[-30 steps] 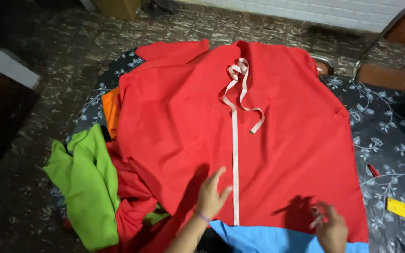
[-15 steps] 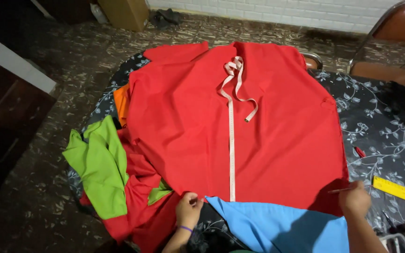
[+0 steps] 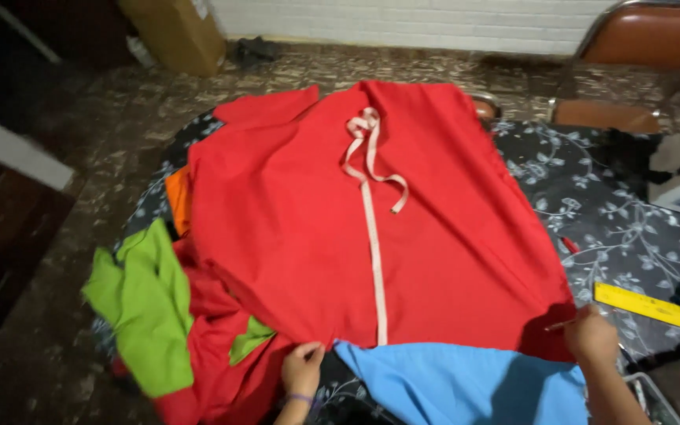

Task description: The person measures a large piece of red fabric using a measuring tape and marks the measurements with a red pen. They align the tape along the edges and center of the fabric, making several marks to indicate specific lengths.

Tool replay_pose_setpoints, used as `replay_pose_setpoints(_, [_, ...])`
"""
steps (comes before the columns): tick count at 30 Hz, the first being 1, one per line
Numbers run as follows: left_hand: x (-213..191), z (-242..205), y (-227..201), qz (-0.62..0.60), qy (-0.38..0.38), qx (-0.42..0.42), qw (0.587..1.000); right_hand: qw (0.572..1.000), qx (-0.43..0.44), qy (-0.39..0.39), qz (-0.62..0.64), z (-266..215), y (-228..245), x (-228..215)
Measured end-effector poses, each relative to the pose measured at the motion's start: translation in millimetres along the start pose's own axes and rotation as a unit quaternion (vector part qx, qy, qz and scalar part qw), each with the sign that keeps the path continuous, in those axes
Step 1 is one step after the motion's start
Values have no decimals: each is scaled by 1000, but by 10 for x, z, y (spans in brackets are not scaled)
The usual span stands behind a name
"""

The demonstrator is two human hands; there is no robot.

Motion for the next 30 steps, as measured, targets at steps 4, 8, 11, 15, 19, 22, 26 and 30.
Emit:
replay_pose_setpoints(4, [-19, -92, 113, 252, 122, -10, 960, 996, -62, -27, 55, 114, 221, -79])
replay_pose_setpoints(8, [204, 427, 282, 388, 360, -44, 848, 972, -161, -120, 125, 349, 802, -249])
replay_pose_setpoints(11, [178, 808, -106, 422, 475, -285, 718, 973, -164, -77, 140, 538, 1467, -448])
replay_pose_setpoints(15, [-236, 1520, -1663, 352, 100, 190, 911, 959, -210, -46, 183, 879, 2493, -655])
replay_pose_setpoints(19, [-170, 2934, -2052, 302, -124, 368, 871, 949, -224, -94, 200, 1436, 3413, -609])
replay_pose_setpoints(22, [-168, 3395, -2728, 362, -126, 316, 868, 947, -208, -74, 232, 1672, 4020, -659])
replay_pose_setpoints(26, [18, 4075, -2811, 387, -114, 293, 867, 949, -214, -59, 225, 2255, 4594, -221])
replay_pose_setpoints(30, [250, 4803, -2367, 452, -143, 327, 818, 948, -228, -68, 211, 2367, 4924, 109])
Point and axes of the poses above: each hand's wrist, its own z-axis towards the middle knuckle, its own x-axis out of the palm, y = z × x, the point moved 4 cm from there along z, towards the middle knuckle, and after that the axes turned 12 degrees about x, right-handed, at the moved point
